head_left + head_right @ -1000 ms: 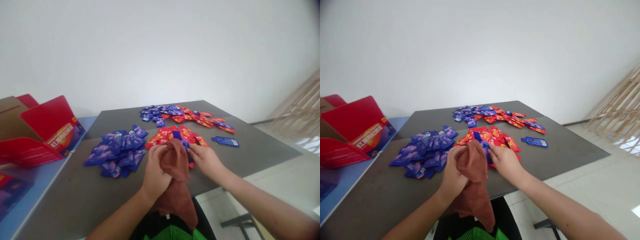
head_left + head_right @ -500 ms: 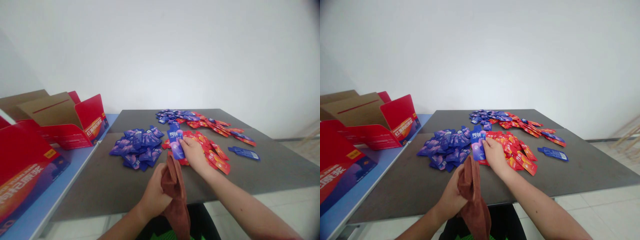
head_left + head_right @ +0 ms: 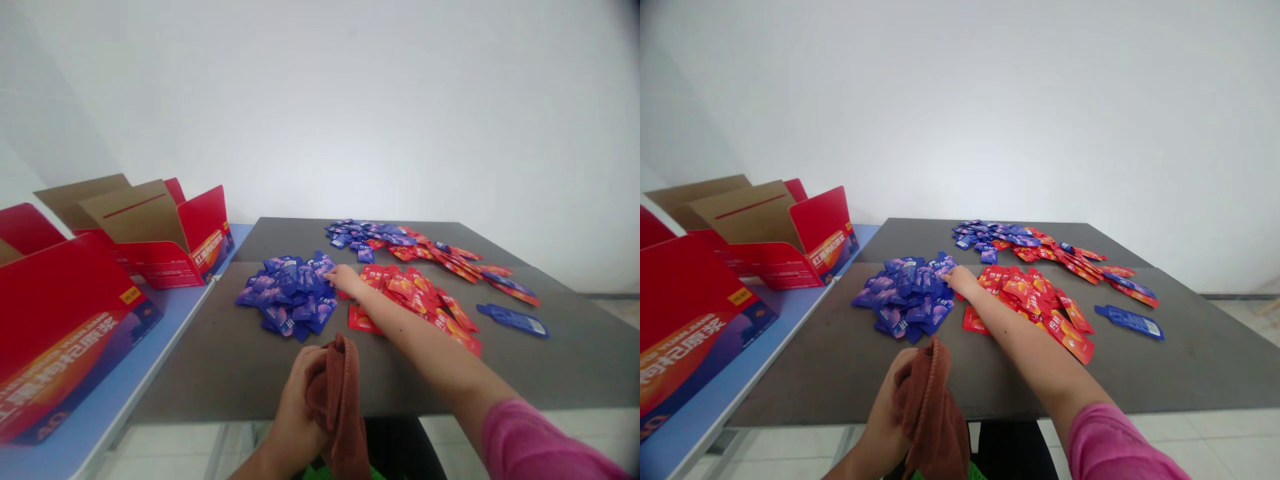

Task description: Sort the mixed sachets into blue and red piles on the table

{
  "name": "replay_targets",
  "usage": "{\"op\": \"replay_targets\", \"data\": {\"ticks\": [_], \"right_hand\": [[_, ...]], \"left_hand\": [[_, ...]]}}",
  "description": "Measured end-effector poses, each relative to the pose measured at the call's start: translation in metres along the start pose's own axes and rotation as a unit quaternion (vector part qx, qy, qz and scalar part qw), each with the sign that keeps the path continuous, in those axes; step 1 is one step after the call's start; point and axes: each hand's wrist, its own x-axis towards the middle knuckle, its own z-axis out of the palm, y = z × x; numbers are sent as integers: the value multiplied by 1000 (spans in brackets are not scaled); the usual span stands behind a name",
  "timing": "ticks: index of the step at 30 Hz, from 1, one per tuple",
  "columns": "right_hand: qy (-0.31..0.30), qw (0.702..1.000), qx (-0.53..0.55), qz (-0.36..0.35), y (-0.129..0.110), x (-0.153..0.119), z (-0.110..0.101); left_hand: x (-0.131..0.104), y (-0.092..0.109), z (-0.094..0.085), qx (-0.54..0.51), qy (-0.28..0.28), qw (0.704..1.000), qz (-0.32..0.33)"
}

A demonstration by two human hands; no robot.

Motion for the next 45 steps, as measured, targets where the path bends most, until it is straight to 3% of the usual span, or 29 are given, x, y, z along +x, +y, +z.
{"op": "replay_targets", "data": {"ticks": [4, 9, 12, 15, 19, 22, 25, 29, 31, 33, 35, 37, 40, 43, 45], "right_hand": [[43, 998, -16, -35, 8, -25, -23], [135, 989, -39, -48, 40, -87, -73], [195, 978, -76, 10, 88, -126, -108], [241, 954, -137, 114, 152, -159, -144], [223, 921, -229, 224, 229, -191, -176], [181, 911, -275, 249, 262, -204, -182], [160, 904, -299, 258, 273, -210, -183], [187, 892, -316, 263, 257, -215, -184], [220, 884, -322, 259, 232, -219, -179], [251, 895, -291, 227, 195, -224, -163], [275, 951, -88, 108, 150, -229, -136], [203, 970, 130, 21, 105, -233, -105], [126, 941, 312, -32, 51, -233, -71], [216, 910, 349, -56, 22, -234, -62], [276, 892, 353, -66, 11, -238, -63]], "left_hand": [[7, 1, 3, 1, 3, 1000, -22], [22, 3, 14, -28, 18, 997, -67], [29, 0, 22, -45, 31, 995, -83], [34, -6, 29, -40, 51, 991, -113], [44, -11, 41, -33, 86, 983, -157], [53, -7, 48, -35, 84, 982, -163], [57, -2, 51, -26, 90, 983, -156], [51, -1, 47, -18, 96, 984, -150], [48, 1, 42, -11, 102, 984, -148], [48, 8, 39, 5, 114, 984, -134], [52, 19, 42, 21, 125, 987, -94], [58, 30, 52, 32, 117, 992, -27], [60, 34, 77, 69, 32, 995, 68], [55, 19, 94, 108, -112, 986, 58], [52, 5, 93, 69, -131, 989, -9]]}}
